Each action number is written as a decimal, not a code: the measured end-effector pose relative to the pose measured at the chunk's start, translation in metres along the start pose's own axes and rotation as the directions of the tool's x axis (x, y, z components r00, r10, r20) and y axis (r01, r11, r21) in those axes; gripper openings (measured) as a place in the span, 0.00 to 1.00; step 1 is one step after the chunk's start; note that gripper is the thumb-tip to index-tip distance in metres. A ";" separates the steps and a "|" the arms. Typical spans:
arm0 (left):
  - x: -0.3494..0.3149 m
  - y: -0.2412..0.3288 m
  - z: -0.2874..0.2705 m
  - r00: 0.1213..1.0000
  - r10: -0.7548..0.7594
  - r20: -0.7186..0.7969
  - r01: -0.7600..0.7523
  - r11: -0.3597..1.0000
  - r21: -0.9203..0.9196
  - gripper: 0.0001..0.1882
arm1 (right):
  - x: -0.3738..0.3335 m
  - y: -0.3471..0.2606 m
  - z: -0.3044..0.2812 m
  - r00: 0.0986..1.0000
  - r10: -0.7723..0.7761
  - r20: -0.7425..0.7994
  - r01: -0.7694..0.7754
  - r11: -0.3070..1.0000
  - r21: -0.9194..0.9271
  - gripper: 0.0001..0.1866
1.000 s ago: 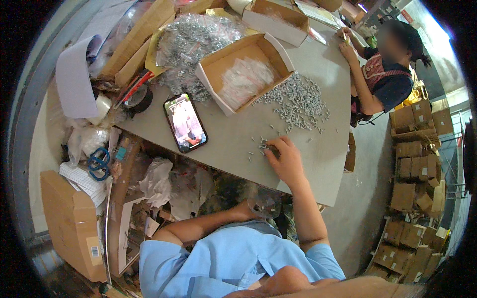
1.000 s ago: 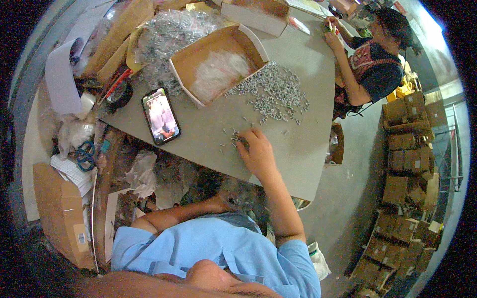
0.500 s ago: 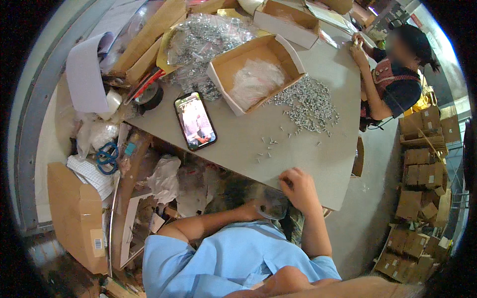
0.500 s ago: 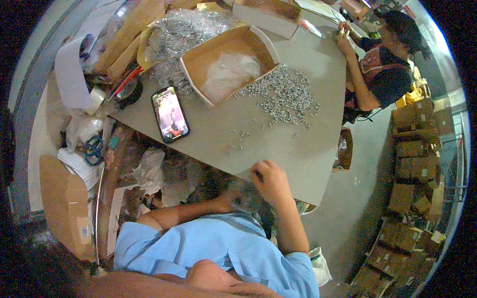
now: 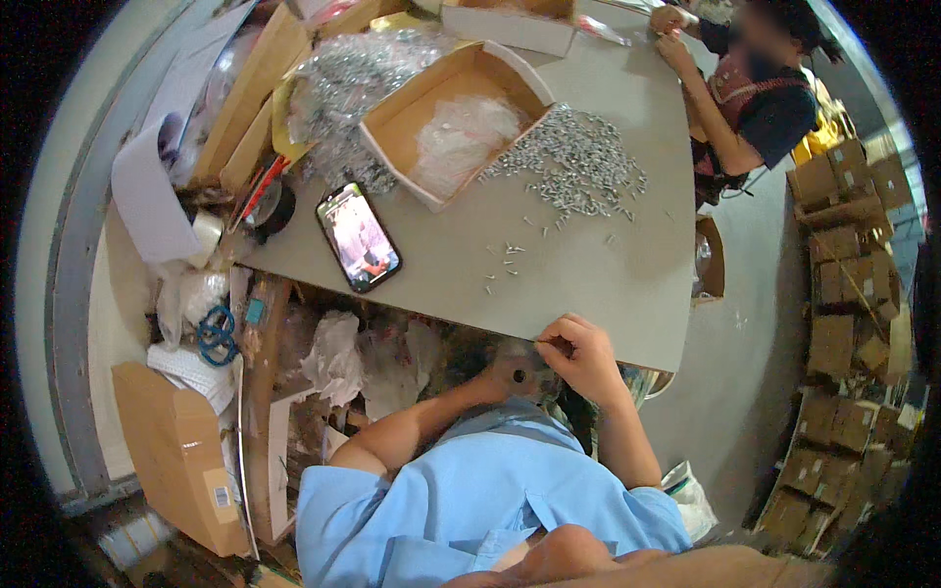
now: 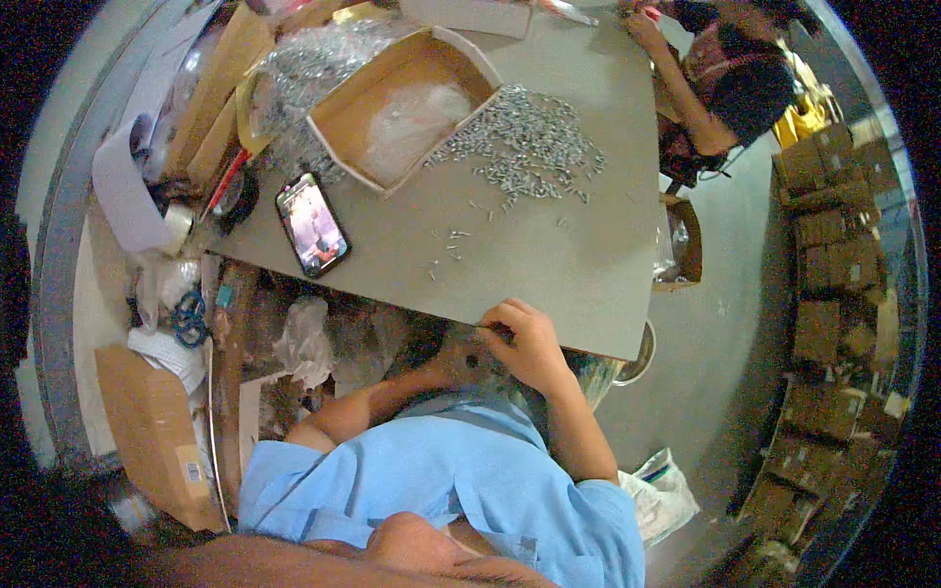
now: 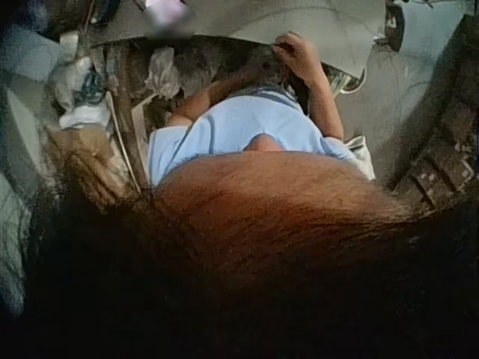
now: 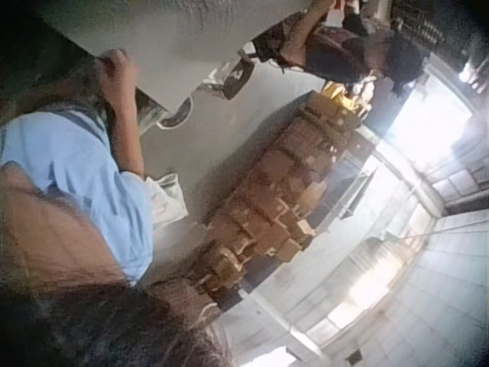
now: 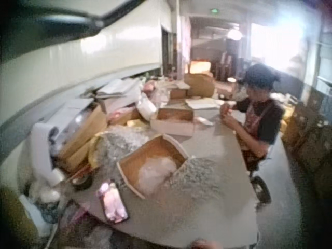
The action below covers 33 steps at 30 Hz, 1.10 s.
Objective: The person sorts small metal components by hand into a plastic bag, taking them from a pile on the table and a cardboard box.
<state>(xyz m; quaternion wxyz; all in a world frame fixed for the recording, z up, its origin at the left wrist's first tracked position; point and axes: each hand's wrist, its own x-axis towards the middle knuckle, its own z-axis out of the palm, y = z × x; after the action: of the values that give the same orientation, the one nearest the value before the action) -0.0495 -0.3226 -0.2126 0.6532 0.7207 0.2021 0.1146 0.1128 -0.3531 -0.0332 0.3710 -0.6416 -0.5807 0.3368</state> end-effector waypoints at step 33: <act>-0.020 0.172 -0.082 0.965 0.219 -0.142 -0.171 0.940 0.294 0.06 | -0.013 -0.031 -0.007 0.972 -0.236 0.020 0.236 0.972 0.021 0.06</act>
<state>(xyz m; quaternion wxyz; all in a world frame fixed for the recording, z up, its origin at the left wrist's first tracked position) -0.0778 -0.2696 -0.0306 0.5104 0.8094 0.1993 0.2112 0.1025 -0.3649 -0.0029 0.4078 -0.5608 -0.6538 0.3029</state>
